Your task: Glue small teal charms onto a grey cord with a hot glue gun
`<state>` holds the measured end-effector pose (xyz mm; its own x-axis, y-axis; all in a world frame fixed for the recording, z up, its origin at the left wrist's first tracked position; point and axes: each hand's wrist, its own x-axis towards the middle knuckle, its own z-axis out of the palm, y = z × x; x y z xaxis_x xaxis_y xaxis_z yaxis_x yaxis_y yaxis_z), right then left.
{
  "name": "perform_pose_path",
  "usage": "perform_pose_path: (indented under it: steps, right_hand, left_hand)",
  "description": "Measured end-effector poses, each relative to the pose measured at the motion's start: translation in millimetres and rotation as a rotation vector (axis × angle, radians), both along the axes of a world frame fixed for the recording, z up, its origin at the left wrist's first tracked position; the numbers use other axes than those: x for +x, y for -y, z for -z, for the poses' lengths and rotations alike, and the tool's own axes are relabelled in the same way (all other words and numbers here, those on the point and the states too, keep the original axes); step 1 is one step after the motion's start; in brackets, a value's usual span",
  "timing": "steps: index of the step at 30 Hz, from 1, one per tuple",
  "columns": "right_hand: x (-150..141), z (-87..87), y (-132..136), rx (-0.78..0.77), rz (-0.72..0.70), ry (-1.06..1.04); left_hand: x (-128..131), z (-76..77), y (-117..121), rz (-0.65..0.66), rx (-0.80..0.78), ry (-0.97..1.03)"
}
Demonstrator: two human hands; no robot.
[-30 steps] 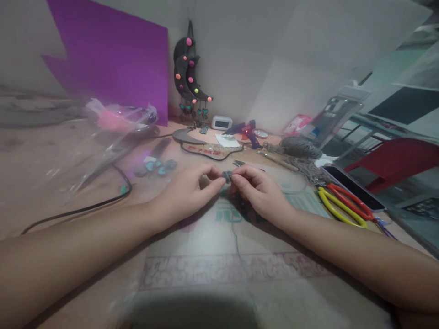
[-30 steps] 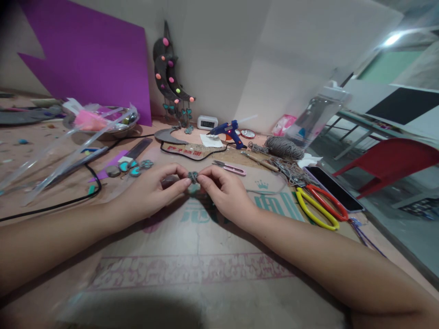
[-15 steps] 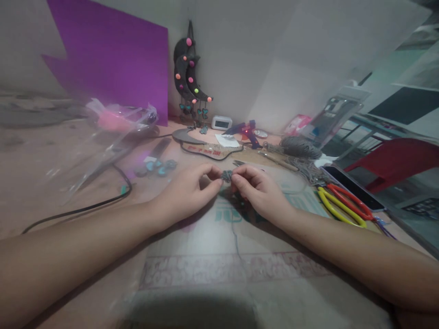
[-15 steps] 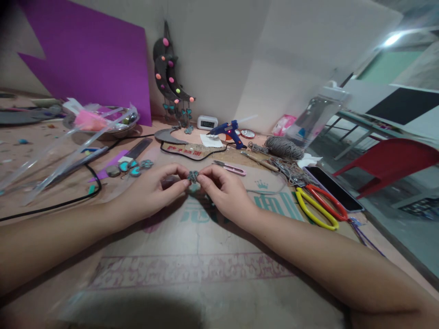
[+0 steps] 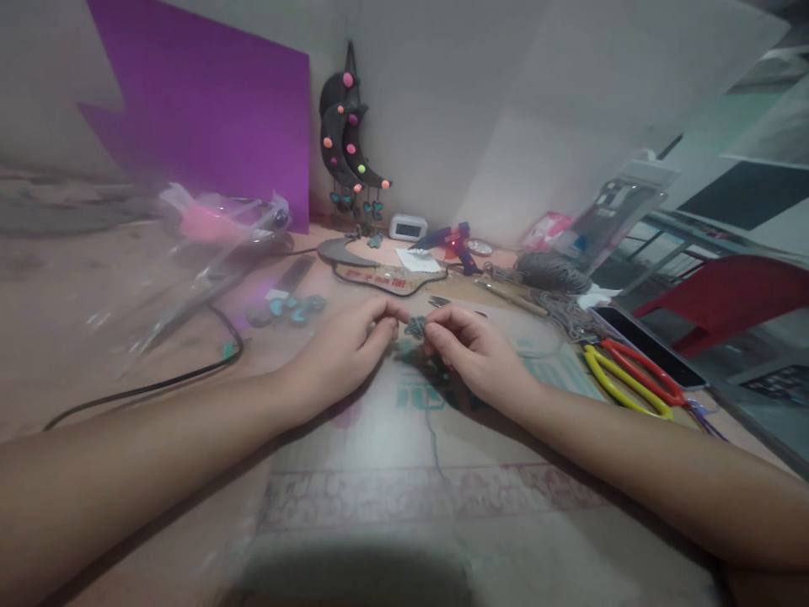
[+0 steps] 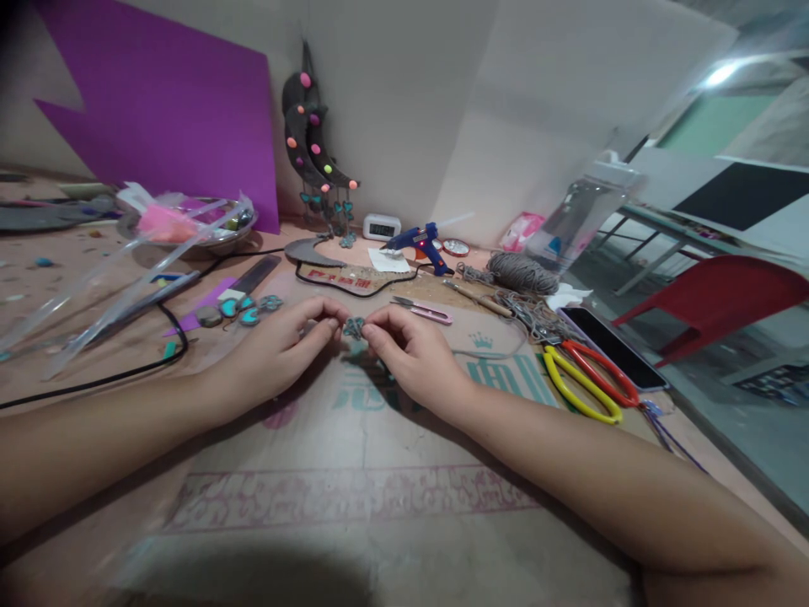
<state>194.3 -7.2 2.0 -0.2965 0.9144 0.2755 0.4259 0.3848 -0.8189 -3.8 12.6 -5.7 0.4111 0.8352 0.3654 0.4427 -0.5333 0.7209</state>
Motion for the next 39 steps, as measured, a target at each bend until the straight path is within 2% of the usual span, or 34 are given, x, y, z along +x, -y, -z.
perform_pose_path:
  steps: [4, 30, 39]
  right_hand:
    - [0.2, -0.6, -0.1, 0.01, -0.002, 0.016]
    - [-0.3, -0.4, -1.3, 0.043, -0.007, 0.059]
    - [-0.5, 1.2, -1.8, 0.041, -0.012, 0.061]
  left_hand:
    - [0.4, 1.7, -0.7, 0.04, -0.013, 0.032]
    - [0.7, 0.7, 0.1, 0.042, -0.069, 0.003]
    - [0.8, -0.1, -0.9, 0.048, -0.002, -0.004]
